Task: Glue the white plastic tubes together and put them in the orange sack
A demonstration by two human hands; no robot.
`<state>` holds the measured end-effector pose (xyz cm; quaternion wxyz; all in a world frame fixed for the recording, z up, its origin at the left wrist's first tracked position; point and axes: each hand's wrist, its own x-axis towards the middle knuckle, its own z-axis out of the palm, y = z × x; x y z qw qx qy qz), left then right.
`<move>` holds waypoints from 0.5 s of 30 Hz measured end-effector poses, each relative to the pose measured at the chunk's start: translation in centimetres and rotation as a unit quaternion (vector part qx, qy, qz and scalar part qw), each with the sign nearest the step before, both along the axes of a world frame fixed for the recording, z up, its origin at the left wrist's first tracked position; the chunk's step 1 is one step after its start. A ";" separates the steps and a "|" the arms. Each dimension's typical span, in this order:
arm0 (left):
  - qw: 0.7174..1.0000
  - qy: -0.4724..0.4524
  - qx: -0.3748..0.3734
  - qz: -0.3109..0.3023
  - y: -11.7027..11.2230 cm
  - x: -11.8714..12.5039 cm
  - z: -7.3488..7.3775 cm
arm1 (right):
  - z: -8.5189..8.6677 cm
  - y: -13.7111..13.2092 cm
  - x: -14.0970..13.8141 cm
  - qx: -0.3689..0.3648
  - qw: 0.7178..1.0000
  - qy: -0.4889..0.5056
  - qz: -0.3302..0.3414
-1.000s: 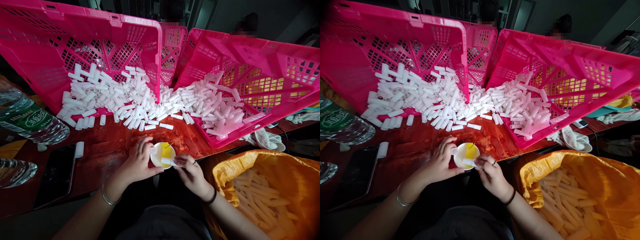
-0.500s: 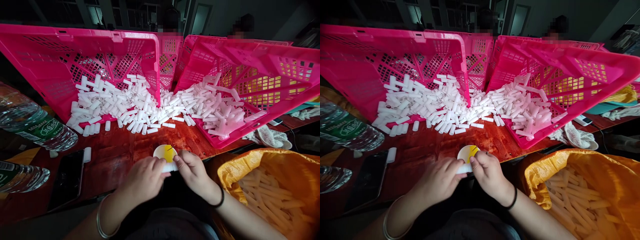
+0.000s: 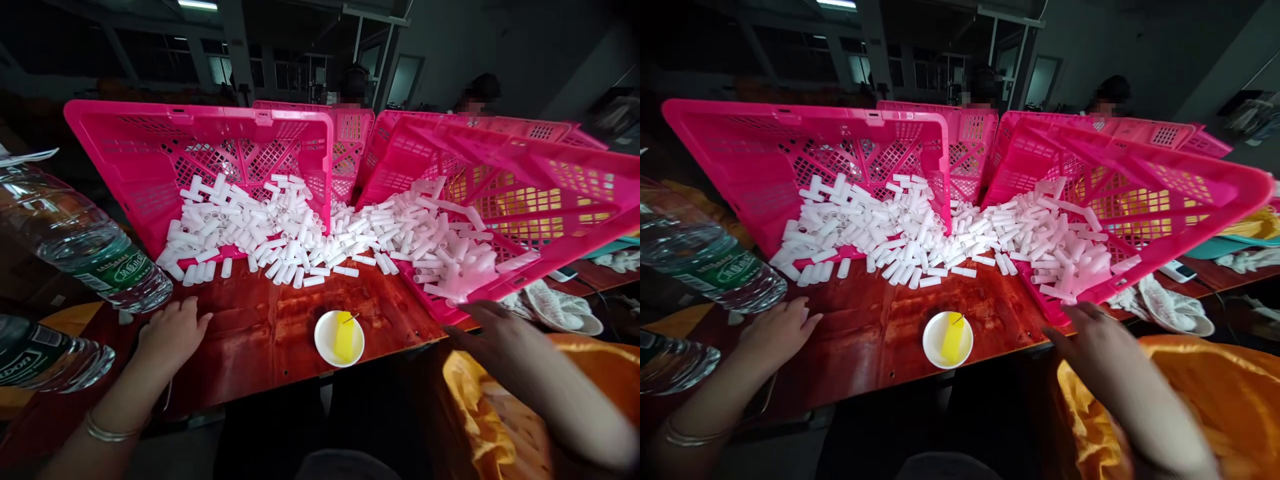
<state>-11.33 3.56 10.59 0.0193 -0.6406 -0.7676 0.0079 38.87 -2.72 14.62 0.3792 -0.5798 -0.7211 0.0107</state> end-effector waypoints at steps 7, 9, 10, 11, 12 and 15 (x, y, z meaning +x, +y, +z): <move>0.994 -0.074 -0.032 -0.073 0.8 3.2 -1.5 | -6.3 15.5 -11.1 -0.134 0.982 -0.106 0.077; 0.987 -0.128 -0.025 -0.094 -0.1 4.3 -1.8 | -7.1 14.9 -11.0 -0.152 0.981 -0.102 0.068; 0.982 -0.154 -0.012 -0.110 -0.6 4.6 -2.0 | -7.2 13.7 -10.4 -0.158 0.981 -0.098 0.060; 0.975 -0.180 0.006 -0.128 -1.2 4.8 -2.3 | -7.0 12.2 -9.4 -0.161 0.981 -0.095 0.050; 0.968 -0.203 0.025 -0.144 -1.8 4.9 -2.6 | -6.6 10.4 -8.3 -0.163 0.982 -0.085 0.043; 0.942 -0.290 0.055 -0.159 -3.1 5.6 -3.3 | -5.0 4.8 -5.7 -0.196 0.978 0.007 0.077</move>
